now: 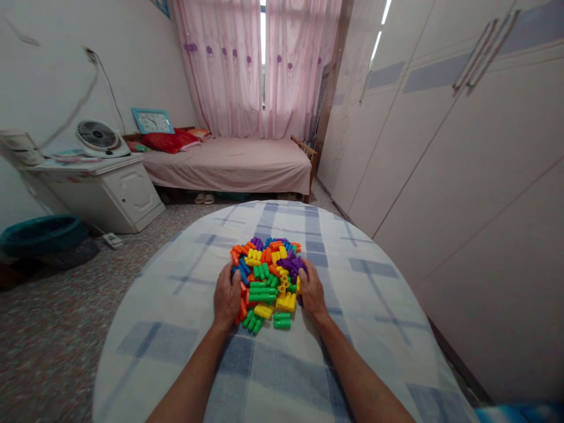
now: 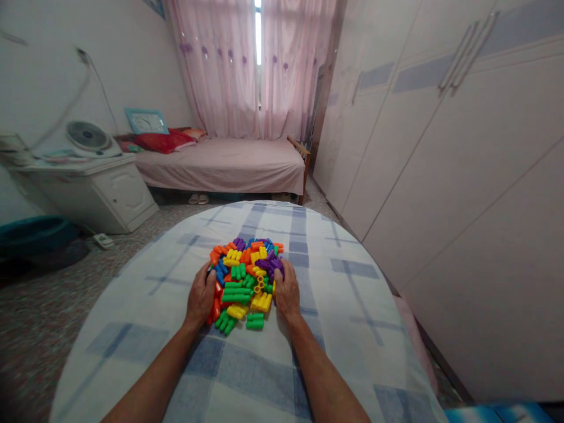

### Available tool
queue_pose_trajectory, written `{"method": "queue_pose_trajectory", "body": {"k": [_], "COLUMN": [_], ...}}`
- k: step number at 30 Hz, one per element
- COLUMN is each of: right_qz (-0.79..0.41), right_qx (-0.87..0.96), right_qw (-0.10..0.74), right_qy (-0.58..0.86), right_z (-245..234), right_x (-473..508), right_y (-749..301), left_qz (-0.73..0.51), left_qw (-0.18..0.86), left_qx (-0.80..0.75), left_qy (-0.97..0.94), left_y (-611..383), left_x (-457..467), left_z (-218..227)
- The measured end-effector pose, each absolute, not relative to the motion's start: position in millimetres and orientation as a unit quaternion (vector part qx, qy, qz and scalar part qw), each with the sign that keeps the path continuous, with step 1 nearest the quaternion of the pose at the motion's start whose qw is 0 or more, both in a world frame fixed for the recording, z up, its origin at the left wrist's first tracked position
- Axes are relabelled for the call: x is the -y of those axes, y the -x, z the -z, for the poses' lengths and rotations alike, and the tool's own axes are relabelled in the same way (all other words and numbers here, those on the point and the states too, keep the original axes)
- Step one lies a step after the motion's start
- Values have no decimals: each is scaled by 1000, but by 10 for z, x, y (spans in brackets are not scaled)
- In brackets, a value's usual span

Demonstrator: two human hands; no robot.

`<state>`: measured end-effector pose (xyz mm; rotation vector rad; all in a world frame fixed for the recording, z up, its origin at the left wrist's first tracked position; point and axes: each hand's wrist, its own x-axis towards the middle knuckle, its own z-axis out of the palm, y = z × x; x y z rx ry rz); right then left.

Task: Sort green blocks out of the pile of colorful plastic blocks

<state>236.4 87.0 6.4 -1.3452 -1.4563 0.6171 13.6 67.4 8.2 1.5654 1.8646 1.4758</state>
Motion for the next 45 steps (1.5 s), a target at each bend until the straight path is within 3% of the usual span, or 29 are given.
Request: {"method": "queue_pose_trajectory", "body": {"k": [9,16,25,33,39,45], "right_qz": [-245,-376,-248,-221,-204,-192], "right_qx": [563,606,748,734,772,768], "right_qw": [521,474,371,383,319,327], "right_qy": [593,516,491,515,510,516], "right_z": [-84,-79,-185,-141,-158,-137], "right_x": [-865,-728,-593,-639,-619,-620], "right_y": [-2682,-2955,-2887,-2964,-3000,-2987], "left_qz": [-556,-576,-561,-548,-546,-542], "left_qw": [180,194,186,176,173,173], "left_qx": [-636,-638,-636,-642,-639,-649], "left_qy": [-504,-472,-497,-506,-514,-504], "left_y": [-137,-78,-91,-87,-91,-90], "left_x": [-635,-620,-617,-630,-623,-625], "left_z": [-58,-62,-60,-68,-82,-81]}}
